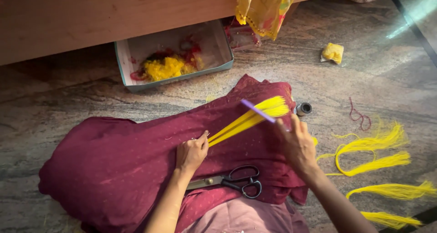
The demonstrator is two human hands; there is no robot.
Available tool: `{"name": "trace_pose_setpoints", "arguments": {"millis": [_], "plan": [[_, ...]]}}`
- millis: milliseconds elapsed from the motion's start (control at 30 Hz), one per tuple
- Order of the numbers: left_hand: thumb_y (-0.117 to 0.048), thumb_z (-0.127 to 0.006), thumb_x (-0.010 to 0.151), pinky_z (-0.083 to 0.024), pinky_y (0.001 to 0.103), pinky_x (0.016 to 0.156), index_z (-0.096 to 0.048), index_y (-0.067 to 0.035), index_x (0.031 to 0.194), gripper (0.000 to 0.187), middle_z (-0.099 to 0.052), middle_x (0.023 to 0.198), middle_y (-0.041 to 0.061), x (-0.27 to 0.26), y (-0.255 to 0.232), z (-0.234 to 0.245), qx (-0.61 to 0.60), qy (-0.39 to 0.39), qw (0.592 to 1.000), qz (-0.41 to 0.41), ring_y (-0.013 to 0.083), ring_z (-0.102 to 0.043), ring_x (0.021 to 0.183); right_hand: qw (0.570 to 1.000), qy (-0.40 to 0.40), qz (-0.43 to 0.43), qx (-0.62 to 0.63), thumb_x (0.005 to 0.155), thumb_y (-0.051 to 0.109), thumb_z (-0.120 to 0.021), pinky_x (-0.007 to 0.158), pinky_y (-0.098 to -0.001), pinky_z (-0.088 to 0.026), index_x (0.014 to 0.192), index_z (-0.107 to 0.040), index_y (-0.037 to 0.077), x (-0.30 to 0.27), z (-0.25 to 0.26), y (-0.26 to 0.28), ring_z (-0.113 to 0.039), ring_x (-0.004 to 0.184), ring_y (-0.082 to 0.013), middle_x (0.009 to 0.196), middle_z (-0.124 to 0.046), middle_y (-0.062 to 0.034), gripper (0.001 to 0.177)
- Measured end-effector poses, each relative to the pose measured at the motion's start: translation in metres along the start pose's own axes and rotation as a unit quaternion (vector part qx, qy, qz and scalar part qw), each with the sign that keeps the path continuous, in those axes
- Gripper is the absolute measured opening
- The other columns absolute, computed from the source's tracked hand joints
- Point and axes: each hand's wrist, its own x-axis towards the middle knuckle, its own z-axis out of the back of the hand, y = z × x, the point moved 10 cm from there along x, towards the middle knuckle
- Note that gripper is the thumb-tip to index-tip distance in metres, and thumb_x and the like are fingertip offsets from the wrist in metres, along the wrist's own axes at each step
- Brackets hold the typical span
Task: Sewing and attaching yellow decorative tassels to the edge of a fabric.
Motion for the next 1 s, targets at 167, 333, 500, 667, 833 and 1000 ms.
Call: {"name": "trace_pose_setpoints", "arguments": {"millis": [167, 333, 500, 667, 833, 1000], "plan": [[-0.021, -0.066, 0.092, -0.055, 0.045, 0.049, -0.078, -0.019, 0.116, 0.028, -0.068, 0.06, 0.014, -0.002, 0.002, -0.003, 0.006, 0.013, 1.0, -0.002, 0.0316, -0.068, 0.052, 0.984, 0.014, -0.143, 0.109, 0.103, 0.01, -0.05, 0.062, -0.0397, -0.061, 0.133, -0.061, 0.016, 0.01, -0.009, -0.057, -0.063, 0.091, -0.0331, 0.134, -0.052, -0.0209, 0.033], [-0.021, -0.066, 0.091, -0.055, 0.045, 0.048, -0.079, -0.02, 0.115, 0.027, -0.068, 0.06, 0.014, -0.001, 0.0, 0.0, 0.008, 0.009, 1.0, 0.002, 0.032, -0.068, 0.051, 0.972, -0.07, -0.195, 0.113, 0.108, 0.012, -0.057, 0.072, -0.0431, -0.057, 0.128, -0.066, 0.011, -0.015, -0.051, -0.098, -0.066, 0.091, -0.032, 0.118, -0.058, -0.0186, 0.022], [-0.021, -0.066, 0.092, -0.056, 0.044, 0.049, -0.078, -0.02, 0.118, 0.028, -0.069, 0.061, 0.015, -0.002, 0.004, -0.005, 0.0, 0.025, 1.0, 0.009, 0.031, -0.069, 0.052, 0.992, -0.025, -0.038, 0.116, 0.098, 0.004, -0.057, 0.061, -0.0428, -0.06, 0.126, -0.067, 0.01, -0.018, -0.029, -0.044, -0.068, 0.083, -0.0337, 0.129, -0.057, -0.0248, 0.03], [-0.021, -0.066, 0.092, -0.055, 0.045, 0.049, -0.078, -0.019, 0.117, 0.028, -0.069, 0.062, 0.015, -0.002, 0.002, -0.005, -0.01, 0.023, 1.0, 0.012, 0.032, -0.069, 0.052, 0.977, -0.099, -0.103, 0.157, 0.096, 0.006, -0.061, 0.074, -0.0483, -0.057, 0.121, -0.067, 0.009, -0.004, 0.015, -0.036, -0.065, 0.096, -0.04, 0.126, -0.056, -0.0226, 0.025], [-0.023, -0.067, 0.09, -0.054, 0.047, 0.048, -0.078, -0.017, 0.118, 0.03, -0.067, 0.059, 0.016, 0.0, -0.001, -0.002, 0.008, 0.04, 0.999, -0.002, 0.034, -0.068, 0.051, 0.982, -0.08, 0.115, 0.13, 0.087, 0.003, -0.061, 0.077, -0.043, -0.059, 0.12, -0.068, 0.015, -0.033, 0.007, 0.049, -0.065, 0.097, -0.0355, 0.13, -0.058, -0.017, 0.036], [-0.021, -0.065, 0.092, -0.054, 0.045, 0.048, -0.078, -0.018, 0.117, 0.028, -0.068, 0.062, 0.015, -0.001, -0.001, 0.001, -0.012, 0.017, 1.0, 0.004, 0.0313, -0.069, 0.052, 0.998, -0.046, -0.019, -0.023, 0.096, 0.012, -0.065, 0.062, -0.042, -0.057, 0.124, -0.066, 0.011, -0.02, 0.012, -0.008, -0.065, 0.092, -0.0369, 0.136, -0.05, -0.0285, 0.028]]}}
